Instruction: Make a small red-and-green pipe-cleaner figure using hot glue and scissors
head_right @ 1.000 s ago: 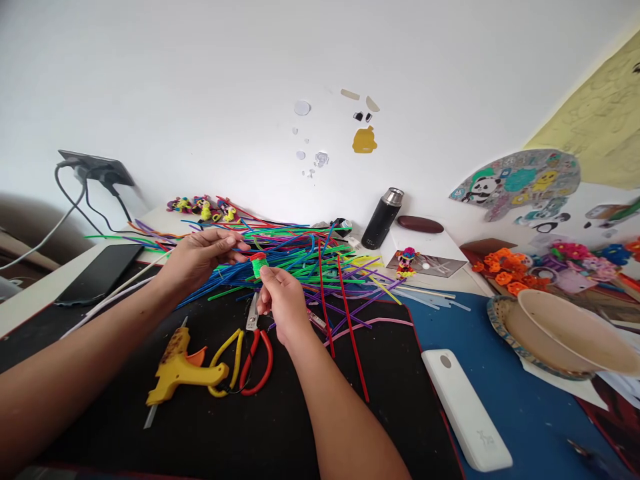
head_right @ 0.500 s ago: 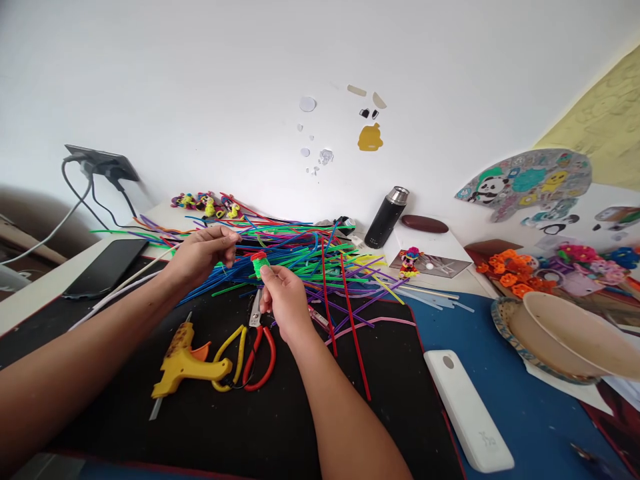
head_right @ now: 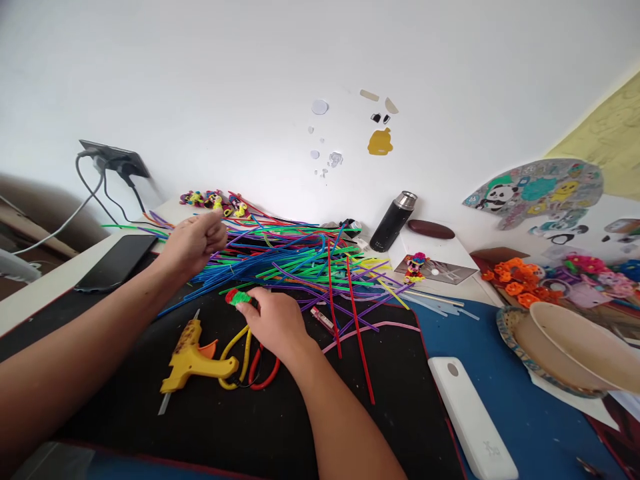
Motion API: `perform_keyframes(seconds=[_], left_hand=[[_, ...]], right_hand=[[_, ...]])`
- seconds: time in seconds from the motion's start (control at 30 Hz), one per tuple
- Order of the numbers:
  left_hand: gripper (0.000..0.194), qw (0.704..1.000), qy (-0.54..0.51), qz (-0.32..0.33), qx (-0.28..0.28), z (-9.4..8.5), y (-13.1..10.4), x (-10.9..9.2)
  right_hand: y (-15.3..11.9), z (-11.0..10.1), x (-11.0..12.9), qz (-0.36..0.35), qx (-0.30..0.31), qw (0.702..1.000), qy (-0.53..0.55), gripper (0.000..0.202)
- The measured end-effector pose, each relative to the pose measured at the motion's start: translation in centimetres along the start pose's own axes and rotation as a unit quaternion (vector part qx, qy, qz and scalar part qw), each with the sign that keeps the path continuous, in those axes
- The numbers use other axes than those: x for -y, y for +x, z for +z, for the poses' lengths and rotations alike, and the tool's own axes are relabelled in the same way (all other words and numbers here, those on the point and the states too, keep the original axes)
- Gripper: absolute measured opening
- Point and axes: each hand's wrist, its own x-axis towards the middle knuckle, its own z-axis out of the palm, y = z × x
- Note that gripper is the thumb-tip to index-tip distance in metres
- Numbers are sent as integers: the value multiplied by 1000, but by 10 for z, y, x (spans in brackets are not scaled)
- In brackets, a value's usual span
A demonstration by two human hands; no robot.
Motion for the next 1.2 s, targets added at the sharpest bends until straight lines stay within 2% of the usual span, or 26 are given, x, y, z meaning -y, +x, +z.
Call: perform_keyframes(seconds=[0.07, 0.13, 0.33, 0.5, 0.6, 0.73, 0.87, 0.97, 1.1, 1.2], left_hand=[[60, 1000, 10, -13, 24, 6, -4, 1], [61, 999, 15, -18, 39, 9, -7, 1], [60, 998, 7, -17, 58, 10, -9, -2], [60, 998, 4, -10, 66, 10, -10, -4], [60, 998, 10, -5, 64, 10, -10, -5], [60, 998, 31, 2, 61, 8, -9, -4], [57, 995, 73, 4, 68, 3, -8, -1], [54, 991, 112, 6, 71, -2, -7, 2], [40, 983, 162, -3, 86, -8, -3, 9], [50, 967, 235, 3, 97, -10, -1, 17]], right_hand=[[-2, -1, 4, -4, 36, 995, -88, 29], [-2, -2, 7, -4, 58, 990, -127, 33], [-3, -2, 14, -12, 99, 980, -172, 34], [-3, -2, 12, -2, 83, 984, -158, 36], [-2, -5, 6, 0, 42, 992, -123, 36], [1, -11, -3, -10, -54, 998, -34, 27], [6, -18, -10, -5, -143, 987, 77, 33], [9, -25, -14, 20, -202, 963, 178, 38], [14, -37, -17, 53, -256, 906, 333, 44], [17, -44, -20, 61, -315, 857, 404, 50]])
